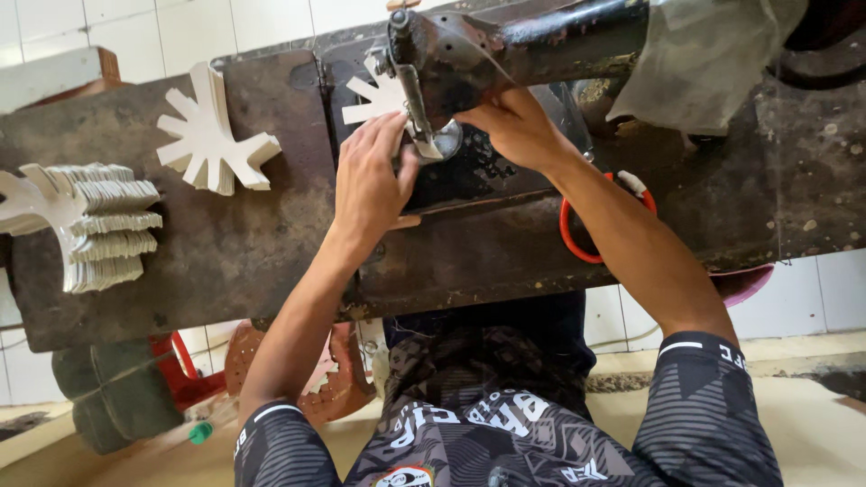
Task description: The person sews white foam cutout shapes on an industrial sewing machine, guiding each piece under the needle by hand. Finished pieces are placed onto a growing stack on the workbench, and scissors are used to trim threads between pieces.
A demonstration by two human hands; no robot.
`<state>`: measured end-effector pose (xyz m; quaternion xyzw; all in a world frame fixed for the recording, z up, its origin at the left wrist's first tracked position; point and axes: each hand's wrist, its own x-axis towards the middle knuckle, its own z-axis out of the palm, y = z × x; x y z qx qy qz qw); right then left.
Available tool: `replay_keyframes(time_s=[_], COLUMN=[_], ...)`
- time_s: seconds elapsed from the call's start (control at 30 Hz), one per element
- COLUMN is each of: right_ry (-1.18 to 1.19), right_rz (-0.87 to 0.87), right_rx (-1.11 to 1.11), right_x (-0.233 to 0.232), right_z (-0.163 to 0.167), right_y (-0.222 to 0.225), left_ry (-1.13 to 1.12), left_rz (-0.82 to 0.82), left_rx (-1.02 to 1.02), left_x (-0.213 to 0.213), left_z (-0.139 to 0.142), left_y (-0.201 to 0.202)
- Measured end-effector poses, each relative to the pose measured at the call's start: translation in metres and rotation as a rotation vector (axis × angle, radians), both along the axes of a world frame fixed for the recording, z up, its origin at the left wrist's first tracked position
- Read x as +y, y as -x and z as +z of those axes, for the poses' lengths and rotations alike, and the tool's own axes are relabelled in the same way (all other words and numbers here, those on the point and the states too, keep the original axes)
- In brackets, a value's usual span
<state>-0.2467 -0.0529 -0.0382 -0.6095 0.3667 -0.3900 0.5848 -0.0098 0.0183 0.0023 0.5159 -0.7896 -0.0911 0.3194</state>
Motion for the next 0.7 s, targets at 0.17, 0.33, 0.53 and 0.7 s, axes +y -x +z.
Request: replay_keyframes(time_s=[0.17,0.33,0.53,0.7], right_ry=[-0.006,0.024,0.01,0.065], right_rz=[-0.003,0.028,0.07,0.03], right_rx=[-0.032,-0.104,-0.135,-0.049], right_x=[0.001,0.001,0.002,0.002], right_z=[0.001,0.004,0.01,0.006], right_y=[-0.001,-0.001,-0.002,0.0], left_ry=[-0.001,-0.051,-0.119,-0.102], left_rz=[0.015,-0.02,-0.207,-0.144], left_rx=[-0.035,-0.023,0.0,-0.149], left_x=[-0.001,-0.008,-0.027,-0.028], left_z=[0.001,-0.005,-0.009,-0.005], left_y=[0.005,0.002,-0.012,-0.016])
